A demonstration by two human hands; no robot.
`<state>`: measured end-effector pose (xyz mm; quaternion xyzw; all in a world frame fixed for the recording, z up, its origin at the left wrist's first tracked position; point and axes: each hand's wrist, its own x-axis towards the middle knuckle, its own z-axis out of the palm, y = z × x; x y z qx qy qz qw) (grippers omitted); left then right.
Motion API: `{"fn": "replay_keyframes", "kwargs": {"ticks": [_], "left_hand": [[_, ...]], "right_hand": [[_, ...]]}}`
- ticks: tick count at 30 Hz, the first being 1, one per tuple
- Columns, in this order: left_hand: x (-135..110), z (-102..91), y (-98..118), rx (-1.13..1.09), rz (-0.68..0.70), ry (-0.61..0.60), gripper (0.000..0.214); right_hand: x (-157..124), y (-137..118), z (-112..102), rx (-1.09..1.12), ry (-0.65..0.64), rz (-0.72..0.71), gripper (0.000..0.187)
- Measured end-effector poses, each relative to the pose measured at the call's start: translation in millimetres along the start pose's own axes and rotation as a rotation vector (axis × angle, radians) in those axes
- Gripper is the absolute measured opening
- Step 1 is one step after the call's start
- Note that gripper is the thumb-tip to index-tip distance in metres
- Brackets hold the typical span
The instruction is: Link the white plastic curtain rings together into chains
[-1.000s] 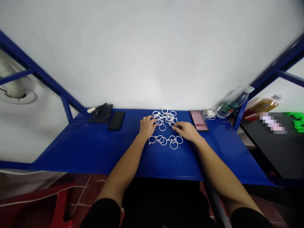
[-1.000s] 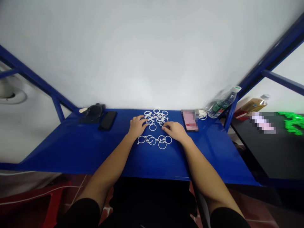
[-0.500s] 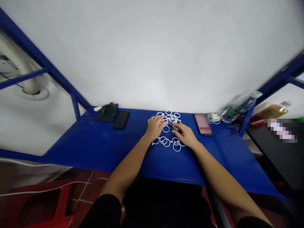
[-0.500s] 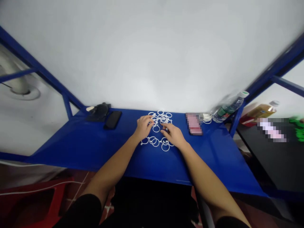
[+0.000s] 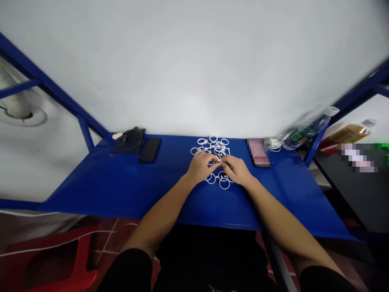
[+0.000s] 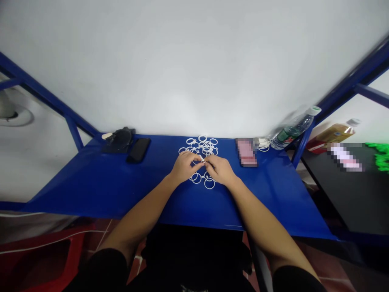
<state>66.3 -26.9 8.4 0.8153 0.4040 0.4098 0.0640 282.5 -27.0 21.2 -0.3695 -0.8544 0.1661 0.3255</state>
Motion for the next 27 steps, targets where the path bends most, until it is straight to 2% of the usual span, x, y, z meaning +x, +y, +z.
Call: {"fn": "replay_keyframes", "kwargs": {"ticks": [6, 10, 16, 23, 27], "left_hand": [[1.6, -0.7, -0.7, -0.017, 0.086, 0.021, 0.015], [1.8, -1.3, -0.7, -0.027, 0.092, 0.016, 0.021], [2.0, -1.9, 0.1, -0.043, 0.114, -0.005, 0.020], [2.6, -5.1, 0.1, -0.087, 0.111, -0.002, 0.022], [2.9, -3.8, -3.4, -0.121, 0.088, -0.053, 0.022]], "right_hand": [[1.0, -2.9, -1.9, 0.069, 0.028, 0.023, 0.030], [1.5, -3.0, -1.9, 0.114, 0.075, 0.068, 0.030], [2.7, -0.2, 1.4, 0.141, 0.059, 0.087, 0.034], [2.7, 3.4, 6.2, 0.195, 0.231, 0.196, 0.037], [3.4, 5.4, 7.6, 0.243, 0.224, 0.255, 0.041]]}}
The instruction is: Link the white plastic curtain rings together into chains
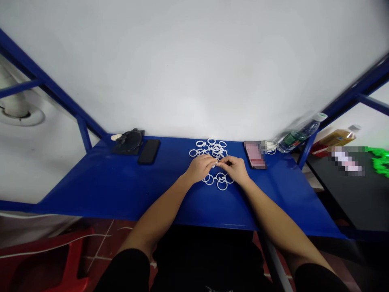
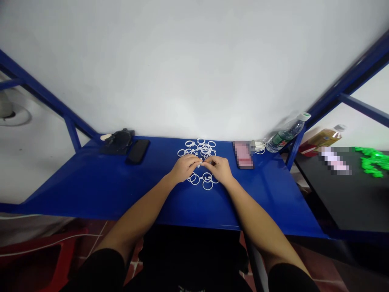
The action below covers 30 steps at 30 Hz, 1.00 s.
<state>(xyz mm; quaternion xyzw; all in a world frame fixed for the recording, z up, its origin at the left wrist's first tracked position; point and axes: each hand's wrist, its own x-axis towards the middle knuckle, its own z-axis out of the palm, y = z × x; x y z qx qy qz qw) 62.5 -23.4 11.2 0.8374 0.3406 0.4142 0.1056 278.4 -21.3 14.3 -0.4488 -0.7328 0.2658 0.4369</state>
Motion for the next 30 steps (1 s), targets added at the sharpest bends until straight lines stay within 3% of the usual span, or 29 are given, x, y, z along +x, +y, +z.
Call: {"fn": "replay_keyframes", "kwargs": {"ticks": [6, 10, 13, 17, 19, 22, 27, 30], "left_hand": [[1.9, 1.4, 1.8, -0.030, -0.042, -0.008, 0.020], [3.8, -4.3, 5.4, -0.002, 0.013, -0.019, 0.019], [3.2, -6.0, 7.1, -0.011, 0.046, -0.048, 0.015], [0.9, -1.6, 2.8, -0.016, 0.012, -0.077, 0.017], [0.5, -0.8, -3.9, 0.028, -0.027, -0.072, 0.016], [0.9, -4.3, -18.1, 0.114, -0.148, -0.028, 0.013], [-0.5, -11.5, -38.8, 0.229, -0.404, -0.022, 0.012], [-2.3, -12.0, -42.5, 0.241, -0.435, -0.090, 0.015]], "right_hand": [[3.2, 7.6, -0.6, 0.059, -0.042, 0.039, 0.042], [14.9, 35.9, -17.3, 0.046, 0.024, 0.110, 0.044], [23.1, 61.1, -30.0, -0.173, 0.067, 0.112, 0.035], [28.3, 75.0, -27.7, -0.425, -0.076, 0.031, 0.050], [30.2, 73.4, -21.9, -0.510, -0.136, 0.022, 0.053], [32.2, 69.1, -17.5, -0.580, -0.152, 0.067, 0.039], [30.8, 67.9, -22.8, -0.527, -0.073, 0.085, 0.021], [27.9, 64.1, -23.9, -0.400, 0.023, 0.076, 0.020]]}}
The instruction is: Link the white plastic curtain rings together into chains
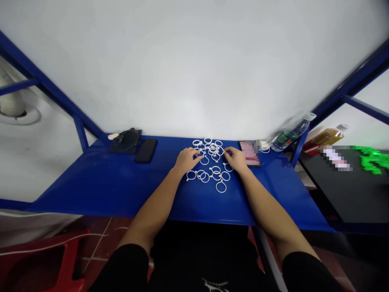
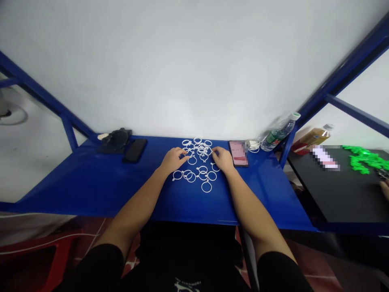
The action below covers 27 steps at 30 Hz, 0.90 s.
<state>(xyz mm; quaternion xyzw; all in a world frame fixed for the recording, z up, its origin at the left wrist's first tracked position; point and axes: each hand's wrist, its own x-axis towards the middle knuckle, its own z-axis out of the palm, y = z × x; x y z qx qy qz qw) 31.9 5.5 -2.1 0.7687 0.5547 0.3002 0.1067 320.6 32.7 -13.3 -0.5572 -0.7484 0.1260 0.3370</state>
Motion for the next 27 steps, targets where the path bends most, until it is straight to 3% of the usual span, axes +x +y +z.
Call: {"fn": "replay_keyframes", "kwargs": {"ticks": [8, 18, 27], "left_hand": [[-4.9, 3.3, 6.3, 0.028, 0.108, -0.192, 0.027], [-5.1, 4.6, 18.9, 0.154, -0.097, -0.112, 0.025], [-3.2, 3.1, 15.2, 0.173, -0.122, -0.099, 0.026]], "right_hand": [[-12.0, -30.3, -2.8, 0.268, 0.127, 0.016, 0.020], [-17.2, -38.5, -2.0, 0.296, 0.035, -0.142, 0.022], [-23.8, -55.5, -7.8, 0.299, -0.136, -0.272, 0.015]]}}
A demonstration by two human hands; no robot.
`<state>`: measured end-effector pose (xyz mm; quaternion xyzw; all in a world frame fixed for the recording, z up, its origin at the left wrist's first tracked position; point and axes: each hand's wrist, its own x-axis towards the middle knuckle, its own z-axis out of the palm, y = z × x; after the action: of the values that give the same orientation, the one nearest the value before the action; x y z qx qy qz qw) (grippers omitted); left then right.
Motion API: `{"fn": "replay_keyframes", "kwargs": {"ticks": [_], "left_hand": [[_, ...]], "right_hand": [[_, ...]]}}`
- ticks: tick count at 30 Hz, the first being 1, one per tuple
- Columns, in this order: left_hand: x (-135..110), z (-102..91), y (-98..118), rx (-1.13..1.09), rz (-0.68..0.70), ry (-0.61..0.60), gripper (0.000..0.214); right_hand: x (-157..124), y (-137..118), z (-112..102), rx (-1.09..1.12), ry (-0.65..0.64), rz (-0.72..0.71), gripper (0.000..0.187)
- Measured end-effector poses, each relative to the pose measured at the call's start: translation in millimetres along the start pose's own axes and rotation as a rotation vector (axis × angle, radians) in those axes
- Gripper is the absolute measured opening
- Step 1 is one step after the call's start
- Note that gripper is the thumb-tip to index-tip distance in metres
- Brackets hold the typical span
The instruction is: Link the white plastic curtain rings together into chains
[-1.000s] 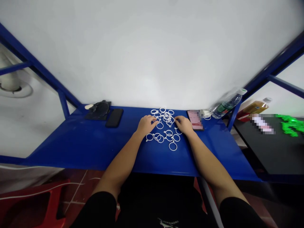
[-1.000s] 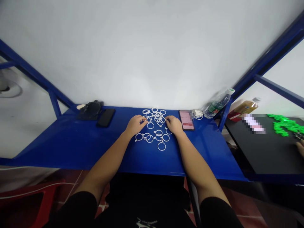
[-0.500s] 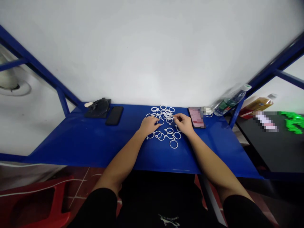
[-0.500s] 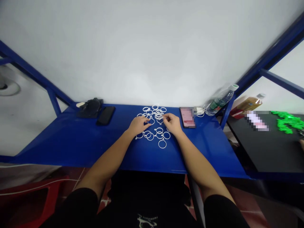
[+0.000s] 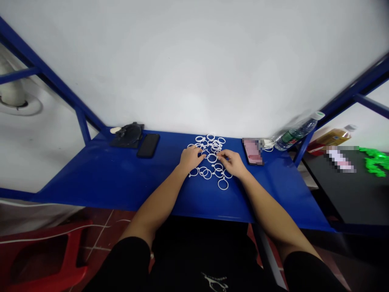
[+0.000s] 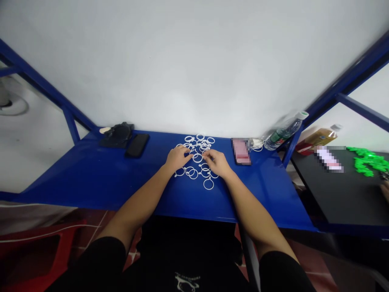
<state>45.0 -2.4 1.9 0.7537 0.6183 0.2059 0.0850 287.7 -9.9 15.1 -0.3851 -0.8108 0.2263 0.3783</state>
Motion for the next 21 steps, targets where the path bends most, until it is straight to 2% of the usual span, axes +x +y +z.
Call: {"fn": "replay_keyframes", "kwargs": {"ticks": [4, 7, 11, 13, 15, 18, 21], "left_hand": [[1.9, 6.7, -2.0, -0.034, 0.022, 0.050, 0.023], [2.6, 10.2, -3.7, -0.072, 0.029, 0.074, 0.015], [3.1, 10.9, -5.1, -0.062, 0.017, 0.061, 0.021], [3.6, 9.9, -5.2, -0.052, 0.025, 0.049, 0.023], [4.0, 8.8, -4.5, -0.062, 0.055, 0.051, 0.023], [3.6, 7.8, -1.0, -0.135, 0.137, 0.111, 0.022], [1.6, 8.2, 4.8, -0.251, 0.218, 0.184, 0.021]], "right_hand": [[-2.4, -11.3, 5.1, -0.007, -0.186, -0.047, 0.015], [-3.8, -15.2, 8.0, -0.024, -0.252, -0.081, 0.013], [-4.0, -15.4, 8.6, -0.034, -0.322, -0.114, 0.015], [-3.8, -13.3, 8.9, -0.054, -0.314, -0.104, 0.016], [-3.9, -10.1, 9.6, -0.095, -0.243, -0.059, 0.017], [-4.5, -5.7, 11.2, -0.159, -0.139, 0.002, 0.027], [-5.2, -3.8, 12.9, -0.193, -0.086, 0.000, 0.031]]}}
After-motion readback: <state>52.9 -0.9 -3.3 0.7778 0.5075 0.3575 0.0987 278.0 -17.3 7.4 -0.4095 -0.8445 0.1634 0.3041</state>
